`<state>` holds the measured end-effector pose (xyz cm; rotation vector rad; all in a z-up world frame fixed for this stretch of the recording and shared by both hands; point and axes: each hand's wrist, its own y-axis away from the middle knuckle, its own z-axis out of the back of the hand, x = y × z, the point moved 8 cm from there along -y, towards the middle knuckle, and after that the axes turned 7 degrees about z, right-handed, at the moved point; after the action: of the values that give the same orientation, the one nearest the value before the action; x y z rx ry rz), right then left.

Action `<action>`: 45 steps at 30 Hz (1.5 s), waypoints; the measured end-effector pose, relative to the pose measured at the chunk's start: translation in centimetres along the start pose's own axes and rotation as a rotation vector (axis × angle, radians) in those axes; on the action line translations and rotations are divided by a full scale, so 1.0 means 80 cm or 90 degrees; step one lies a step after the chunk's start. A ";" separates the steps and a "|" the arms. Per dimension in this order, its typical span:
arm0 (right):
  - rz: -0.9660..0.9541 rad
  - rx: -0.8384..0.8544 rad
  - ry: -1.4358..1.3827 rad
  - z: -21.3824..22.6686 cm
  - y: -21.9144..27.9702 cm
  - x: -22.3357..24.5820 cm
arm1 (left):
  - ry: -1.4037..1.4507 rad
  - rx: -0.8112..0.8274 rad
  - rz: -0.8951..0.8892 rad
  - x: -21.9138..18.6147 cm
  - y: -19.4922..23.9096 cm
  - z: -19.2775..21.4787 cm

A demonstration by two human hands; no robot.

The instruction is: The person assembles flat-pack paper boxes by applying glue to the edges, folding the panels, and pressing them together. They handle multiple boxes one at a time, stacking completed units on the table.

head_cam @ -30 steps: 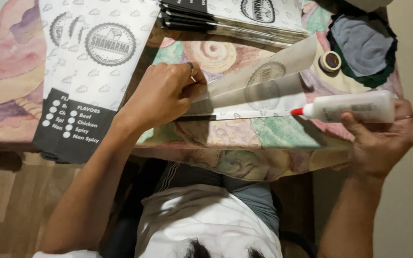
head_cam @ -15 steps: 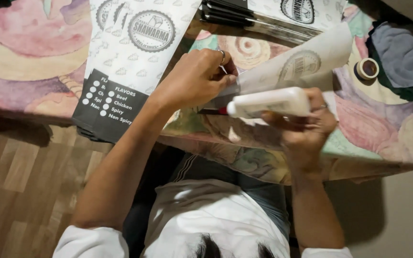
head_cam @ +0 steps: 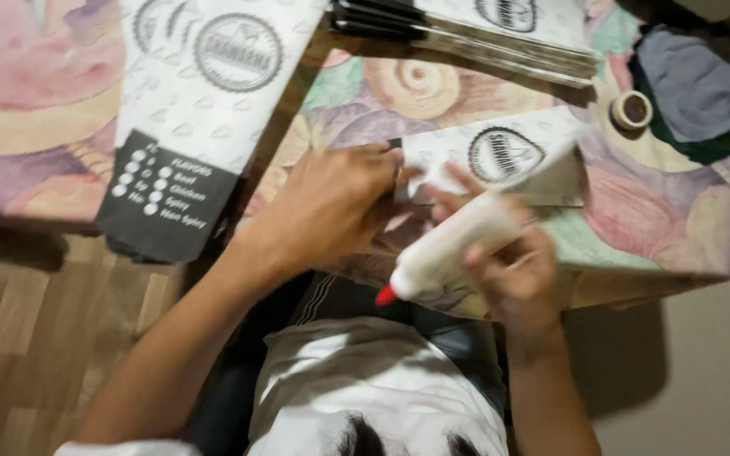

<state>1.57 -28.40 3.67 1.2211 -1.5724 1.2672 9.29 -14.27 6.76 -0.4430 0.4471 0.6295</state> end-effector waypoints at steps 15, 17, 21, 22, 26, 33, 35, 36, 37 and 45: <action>-0.087 -0.441 0.237 0.361 0.050 0.033 | -0.197 -0.151 -0.124 -0.033 0.060 -0.023; -0.128 -0.367 0.344 0.374 0.029 0.041 | -0.185 -0.177 -0.126 -0.043 0.070 -0.014; -0.266 -0.243 0.711 0.286 -0.028 0.085 | -0.015 -0.233 -0.060 -0.027 0.088 0.016; -0.256 -0.242 0.707 0.297 -0.033 0.083 | -0.023 -0.237 -0.063 -0.021 0.096 0.023; 0.175 0.020 0.936 0.191 -0.100 0.109 | 0.048 -0.380 0.236 0.041 0.128 0.085; 0.204 0.156 0.828 0.118 -0.196 0.026 | -0.267 -0.465 0.328 0.090 0.170 0.119; 0.340 0.180 0.884 0.139 -0.222 -0.014 | -0.463 -0.374 0.406 0.099 0.177 0.107; 0.479 0.220 0.927 0.147 -0.226 -0.031 | -0.668 -0.276 0.486 0.110 0.179 0.097; 0.470 0.209 0.946 0.136 -0.212 -0.012 | -0.655 -0.277 0.468 0.097 0.171 0.095; 0.560 0.196 0.865 0.047 -0.056 0.089 | -0.262 -0.361 -0.004 -0.001 0.086 0.064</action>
<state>4.12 -33.80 10.72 -0.4211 -0.7889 2.2055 6.13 -6.66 9.21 -0.8297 -0.1360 0.8188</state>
